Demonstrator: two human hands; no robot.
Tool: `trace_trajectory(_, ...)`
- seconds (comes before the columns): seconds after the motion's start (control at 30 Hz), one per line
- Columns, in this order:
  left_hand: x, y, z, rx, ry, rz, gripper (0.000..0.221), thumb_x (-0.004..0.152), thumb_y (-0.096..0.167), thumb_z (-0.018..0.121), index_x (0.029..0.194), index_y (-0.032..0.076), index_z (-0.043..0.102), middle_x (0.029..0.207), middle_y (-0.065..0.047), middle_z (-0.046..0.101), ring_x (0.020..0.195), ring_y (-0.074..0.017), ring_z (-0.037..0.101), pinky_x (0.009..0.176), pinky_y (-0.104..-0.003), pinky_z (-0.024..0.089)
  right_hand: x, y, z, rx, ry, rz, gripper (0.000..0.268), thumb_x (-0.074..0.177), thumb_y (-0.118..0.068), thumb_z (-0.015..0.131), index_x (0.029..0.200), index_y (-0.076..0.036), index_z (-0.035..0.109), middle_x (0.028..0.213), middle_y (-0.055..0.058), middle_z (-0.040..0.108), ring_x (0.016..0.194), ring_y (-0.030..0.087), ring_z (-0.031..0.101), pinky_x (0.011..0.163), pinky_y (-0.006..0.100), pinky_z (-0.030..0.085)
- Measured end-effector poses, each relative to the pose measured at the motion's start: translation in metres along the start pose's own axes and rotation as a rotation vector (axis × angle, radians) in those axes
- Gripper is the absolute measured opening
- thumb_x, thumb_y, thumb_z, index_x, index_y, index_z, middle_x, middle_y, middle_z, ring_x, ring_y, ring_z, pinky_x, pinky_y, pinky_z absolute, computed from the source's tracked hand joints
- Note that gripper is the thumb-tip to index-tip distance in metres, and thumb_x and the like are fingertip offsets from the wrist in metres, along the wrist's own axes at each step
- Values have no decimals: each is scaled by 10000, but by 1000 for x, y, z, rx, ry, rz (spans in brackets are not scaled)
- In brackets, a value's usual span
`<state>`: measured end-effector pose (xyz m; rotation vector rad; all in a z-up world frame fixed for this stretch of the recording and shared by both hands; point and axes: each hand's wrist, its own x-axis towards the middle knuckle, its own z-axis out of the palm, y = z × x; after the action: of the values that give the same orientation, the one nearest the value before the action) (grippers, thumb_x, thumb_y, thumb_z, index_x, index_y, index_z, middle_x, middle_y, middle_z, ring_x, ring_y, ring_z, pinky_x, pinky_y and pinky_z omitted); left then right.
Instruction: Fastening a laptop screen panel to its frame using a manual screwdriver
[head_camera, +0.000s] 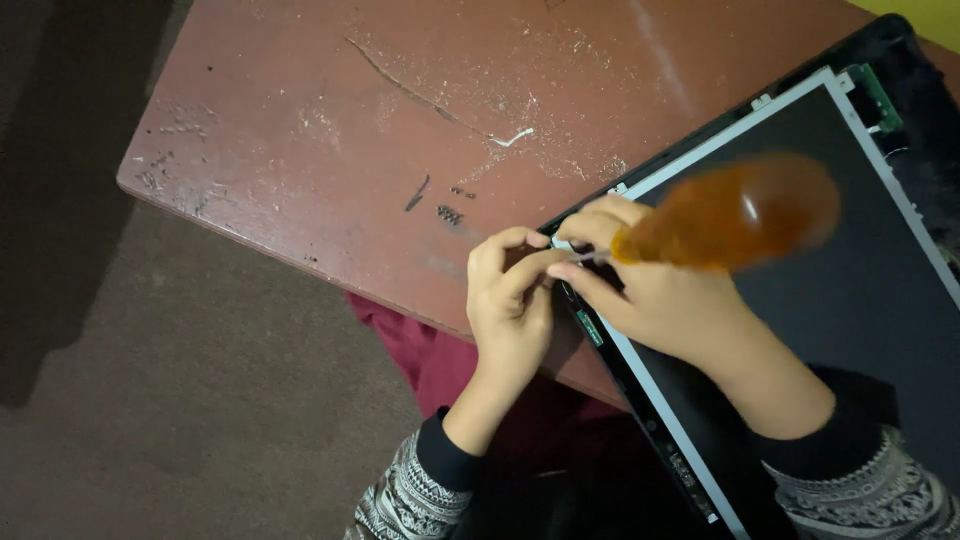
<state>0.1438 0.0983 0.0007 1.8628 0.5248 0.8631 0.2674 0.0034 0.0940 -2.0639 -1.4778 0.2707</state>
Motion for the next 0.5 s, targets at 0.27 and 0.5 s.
trace_trajectory(0.27,4,8,-6,47,-81,54,143,1037,177,590,1099,137,712,1130,-72,586,1080,-349,571,971,-468,466,0,-9,-3,29,84,-20,23,974,-6,667,990,-20,676,860,94,662,834,340,702,729,390,590)
trace_trajectory(0.5,6,18,-7,63,-42,8,127,954,215,720,1036,150,647,1123,-14,638,1084,-227,600,988,-379,458,-6,-17,-11,88,-43,-21,139,1011,-86,549,1105,-34,638,1035,110,691,944,265,660,862,369,497)
